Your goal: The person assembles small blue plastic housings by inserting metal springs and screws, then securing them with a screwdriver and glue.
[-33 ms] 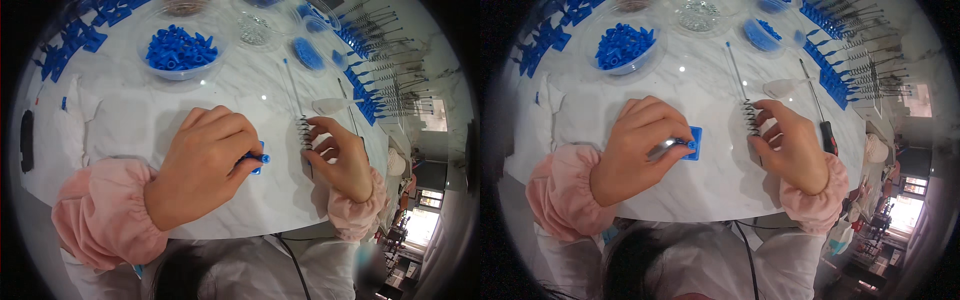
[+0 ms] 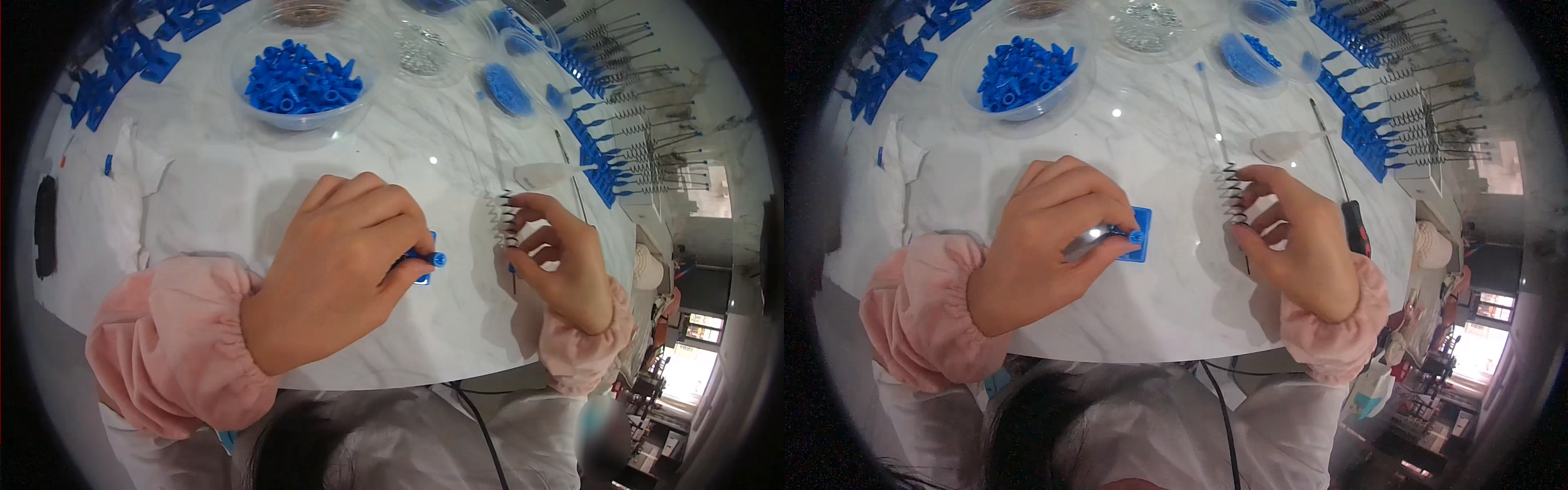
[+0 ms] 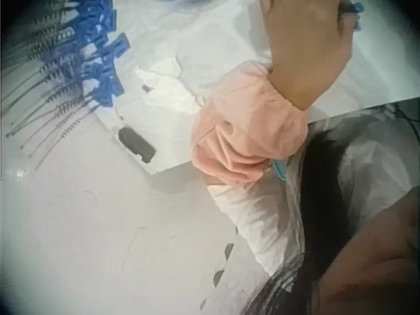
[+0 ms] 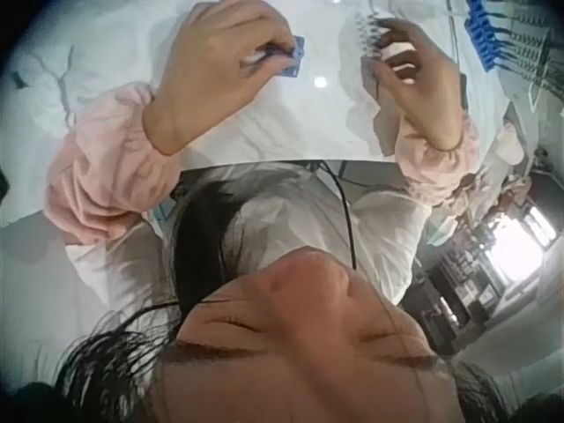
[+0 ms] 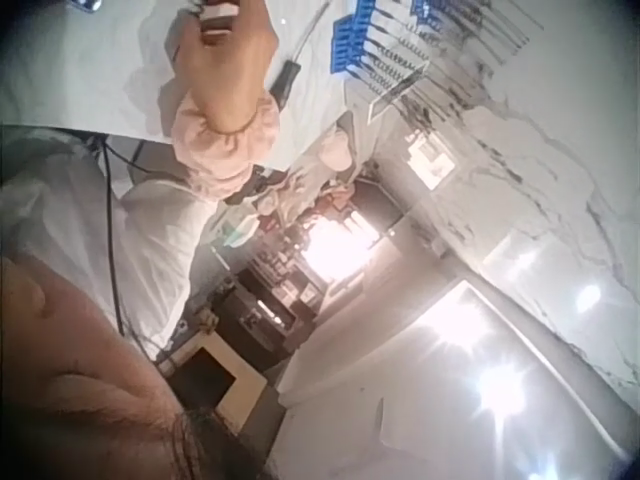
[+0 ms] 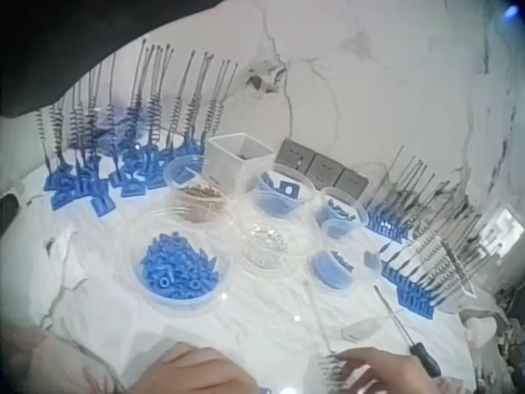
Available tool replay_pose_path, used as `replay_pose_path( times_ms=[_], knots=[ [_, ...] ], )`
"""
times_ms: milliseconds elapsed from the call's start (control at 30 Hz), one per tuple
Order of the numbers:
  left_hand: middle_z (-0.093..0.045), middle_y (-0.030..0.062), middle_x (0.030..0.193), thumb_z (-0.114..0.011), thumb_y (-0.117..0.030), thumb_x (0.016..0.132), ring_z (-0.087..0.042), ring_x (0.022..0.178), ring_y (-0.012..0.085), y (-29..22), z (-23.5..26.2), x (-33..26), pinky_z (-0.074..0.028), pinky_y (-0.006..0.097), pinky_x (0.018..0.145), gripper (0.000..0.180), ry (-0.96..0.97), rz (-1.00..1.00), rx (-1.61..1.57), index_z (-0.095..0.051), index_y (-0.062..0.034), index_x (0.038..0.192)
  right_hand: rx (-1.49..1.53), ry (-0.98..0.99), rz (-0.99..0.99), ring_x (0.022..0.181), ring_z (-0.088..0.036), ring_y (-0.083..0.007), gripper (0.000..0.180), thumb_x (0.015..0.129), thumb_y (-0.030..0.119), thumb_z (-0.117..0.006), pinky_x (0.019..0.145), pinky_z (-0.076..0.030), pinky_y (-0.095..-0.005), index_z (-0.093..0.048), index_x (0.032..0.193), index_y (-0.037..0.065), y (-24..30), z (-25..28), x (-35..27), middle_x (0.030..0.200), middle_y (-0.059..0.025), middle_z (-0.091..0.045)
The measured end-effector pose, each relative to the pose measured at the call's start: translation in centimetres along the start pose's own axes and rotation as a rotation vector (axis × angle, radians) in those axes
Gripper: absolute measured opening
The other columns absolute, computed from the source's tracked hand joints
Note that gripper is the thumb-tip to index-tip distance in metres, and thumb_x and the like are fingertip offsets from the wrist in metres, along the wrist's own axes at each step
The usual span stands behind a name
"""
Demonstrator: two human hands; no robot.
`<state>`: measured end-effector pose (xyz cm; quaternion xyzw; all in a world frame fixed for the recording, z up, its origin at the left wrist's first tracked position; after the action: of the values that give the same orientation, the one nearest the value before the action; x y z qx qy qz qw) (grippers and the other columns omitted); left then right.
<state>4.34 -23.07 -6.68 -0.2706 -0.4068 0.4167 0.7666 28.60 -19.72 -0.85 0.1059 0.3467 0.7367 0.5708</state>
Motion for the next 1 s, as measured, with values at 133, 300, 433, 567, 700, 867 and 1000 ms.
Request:
replay_pose_path(
  times_ms=[133,300,433,567,700,867,1000],
  knots=[
    [-0.064,0.0015,0.09,-0.078,-0.002,0.067,-0.059,0.088,0.0217,-0.1,-0.2,-0.2,-0.039,0.034,0.081,0.022,0.002,0.002,-0.007,-0.065,-0.009,0.082,0.347,-0.158,0.131,0.083,-0.064,-0.0134,0.057,0.075,-0.014,-0.069,0.069,-0.054,-0.0244,-0.051,0.128,-0.002,0.4,0.1,-1.5,0.109,-0.0123,-0.06],
    [-0.064,0.0013,0.09,-0.078,-0.001,0.065,-0.059,0.088,0.0215,-0.2,-0.4,-0.1,-0.039,0.034,0.081,0.023,0.004,0.0,-0.005,-0.065,-0.0093,0.082,0.539,-0.402,0.584,0.091,-0.063,-0.0225,0.068,0.075,-0.02,-0.064,0.081,-0.056,-0.0328,-0.035,0.134,0.0,1.4,-2.0,-1.2,0.114,-0.0206,-0.054],
    [-0.064,0.001,0.089,-0.078,-0.001,0.065,-0.059,0.088,0.0212,-0.1,-0.3,0.0,-0.039,0.034,0.081,0.024,-0.002,0.006,-0.001,-0.065,-0.0094,0.082,0.6,-0.459,0.617,0.085,-0.063,-0.0224,0.058,0.082,-0.009,-0.061,0.075,-0.055,-0.0337,-0.034,0.132,-0.001,3.0,-4.5,-0.8,0.098,-0.0192,-0.061],
    [-0.063,0.001,0.09,-0.079,-0.002,0.064,-0.059,0.087,0.0211,0.1,-0.2,-0.2,-0.039,0.034,0.08,0.025,-0.022,0.002,-0.002,-0.065,-0.0096,0.083,0.53,-0.446,0.628,0.08,-0.062,-0.0218,0.056,0.084,-0.003,-0.06,0.073,-0.054,-0.0331,-0.032,0.132,0.001,2.8,-5.0,-0.7,0.096,-0.0181,-0.061],
    [-0.063,0.0014,0.091,-0.079,-0.002,0.063,-0.059,0.087,0.0213,0.1,-0.4,-0.1,-0.04,0.034,0.08,0.026,-0.047,-0.01,-0.011,-0.065,-0.0096,0.083,0.424,-0.448,0.711,0.076,-0.06,-0.0223,0.053,0.086,0.0,-0.058,0.07,-0.054,-0.033,-0.031,0.131,0.004,2.2,-4.7,-0.8,0.095,-0.017,-0.061],
    [-0.063,0.0017,0.092,-0.079,-0.001,0.062,-0.059,0.088,0.0217,0.0,-0.4,-0.2,-0.04,0.035,0.08,0.027,-0.019,0.005,0.022,-0.065,-0.0091,0.083,0.39,-0.367,0.808,0.073,-0.058,-0.0235,0.051,0.086,0.003,-0.056,0.066,-0.053,-0.0336,-0.031,0.13,0.005,2.0,-4.7,-0.6,0.094,-0.017,-0.061],
    [-0.063,0.0019,0.091,-0.079,0.0,0.062,-0.059,0.088,0.0219,0.0,-0.5,-0.2,-0.04,0.035,0.08,0.027,-0.007,0.01,0.018,-0.065,-0.0088,0.083,0.388,-0.349,0.783,0.074,-0.058,-0.0237,0.051,0.086,0.003,-0.055,0.065,-0.053,-0.0336,-0.03,0.13,0.005,2.0,-4.6,-0.9,0.094,-0.0174,-0.06]
  ],
)
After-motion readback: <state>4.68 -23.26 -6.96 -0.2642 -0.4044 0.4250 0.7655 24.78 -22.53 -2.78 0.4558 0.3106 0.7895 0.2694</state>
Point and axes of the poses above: each hand's wrist, its own x-axis towards the middle knuckle, its own z-axis out of the back of the hand, y = z × x, the point moved 1 cm from there along x, towards the middle knuckle
